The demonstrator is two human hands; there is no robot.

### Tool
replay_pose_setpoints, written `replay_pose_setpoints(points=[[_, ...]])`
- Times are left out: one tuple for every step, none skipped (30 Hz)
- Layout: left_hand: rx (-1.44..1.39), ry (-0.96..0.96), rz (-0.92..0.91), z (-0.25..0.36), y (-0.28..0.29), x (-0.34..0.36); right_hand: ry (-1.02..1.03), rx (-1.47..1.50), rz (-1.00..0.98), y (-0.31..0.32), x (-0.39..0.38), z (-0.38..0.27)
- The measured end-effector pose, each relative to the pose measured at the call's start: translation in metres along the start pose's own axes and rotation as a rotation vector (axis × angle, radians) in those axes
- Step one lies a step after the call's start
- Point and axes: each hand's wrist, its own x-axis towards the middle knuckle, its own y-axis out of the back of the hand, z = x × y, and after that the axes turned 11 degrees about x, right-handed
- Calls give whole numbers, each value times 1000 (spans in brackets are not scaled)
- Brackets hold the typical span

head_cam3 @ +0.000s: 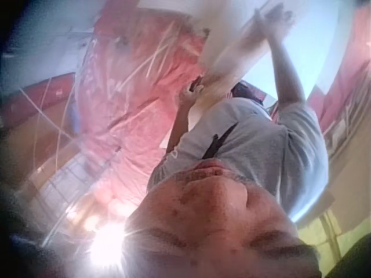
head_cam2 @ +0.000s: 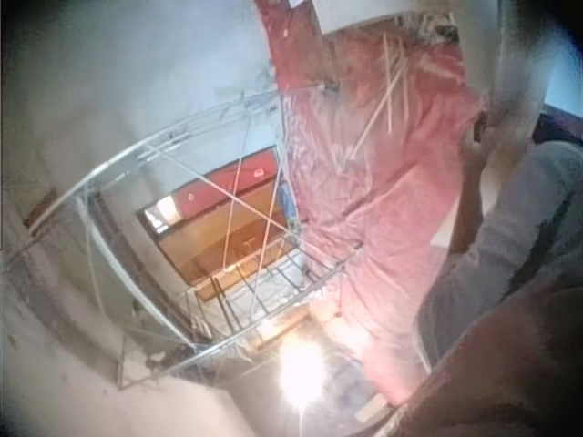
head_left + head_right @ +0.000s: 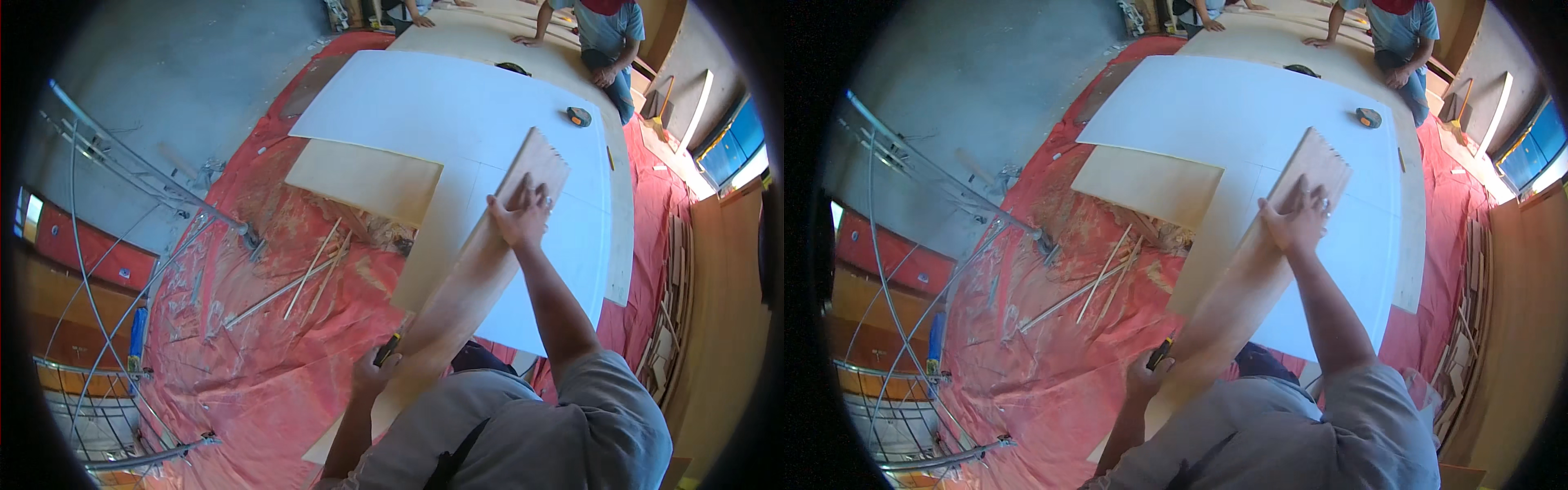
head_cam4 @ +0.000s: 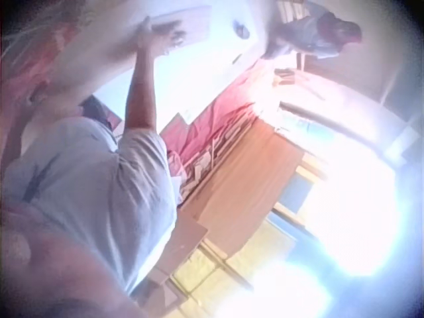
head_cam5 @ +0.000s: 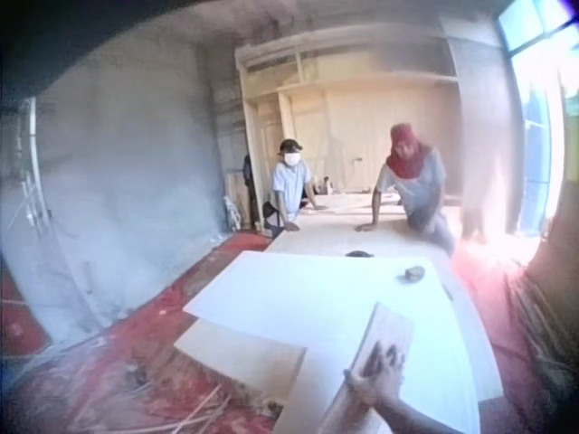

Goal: The person uses a utility knife to cut a thin wooden board, using another wooden piece as a straight edge, and then breaks the board along the score line.

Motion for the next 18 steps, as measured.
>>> replay_pose_setpoints(points=[[-38,-32,-6,-3,-8,-6,37,34,55,18,-8,10],[-54,-94,47,-3,-6,-16,78,76,102,33,-21,9],[-70,-157,101,-3,-3,-26,134,82,103,49,-35,6],[-89,-219,153,-2,-2,-37,218,129,97,64,-47,7],[-80,-227,173,-3,1,-44,301,174,90,78,-56,12],[-72,-236,192,-7,7,-47,385,217,84,93,-67,14],[-46,-224,219,-15,19,-57,573,187,102,110,-96,-7],[-79,-211,234,-23,29,-64,811,333,22,125,-121,-22],[-126,-202,243,-29,34,-67,1050,467,-56,147,-146,-38],[-169,-192,246,-27,40,-69,1121,518,-185,176,-179,-61],[-105,-206,296,-23,44,-70,1333,529,-294,196,-201,-75],[-22,-214,351,-13,63,-71,1536,557,-438,214,-223,-91],[71,-218,405,-9,81,-76,1618,587,-608,234,-240,-104],[87,-206,420,-8,93,-80,1679,608,-796,254,-255,-115],[100,-202,432,-4,101,-80,1703,703,-804,267,-264,-129],[93,-212,434,2,104,-75,1728,769,-807,283,-272,-142],[9,-187,452,7,104,-72,1751,809,-688,295,-280,-155],[-73,-160,469,12,106,-69,1728,849,-571,298,-286,-157]])
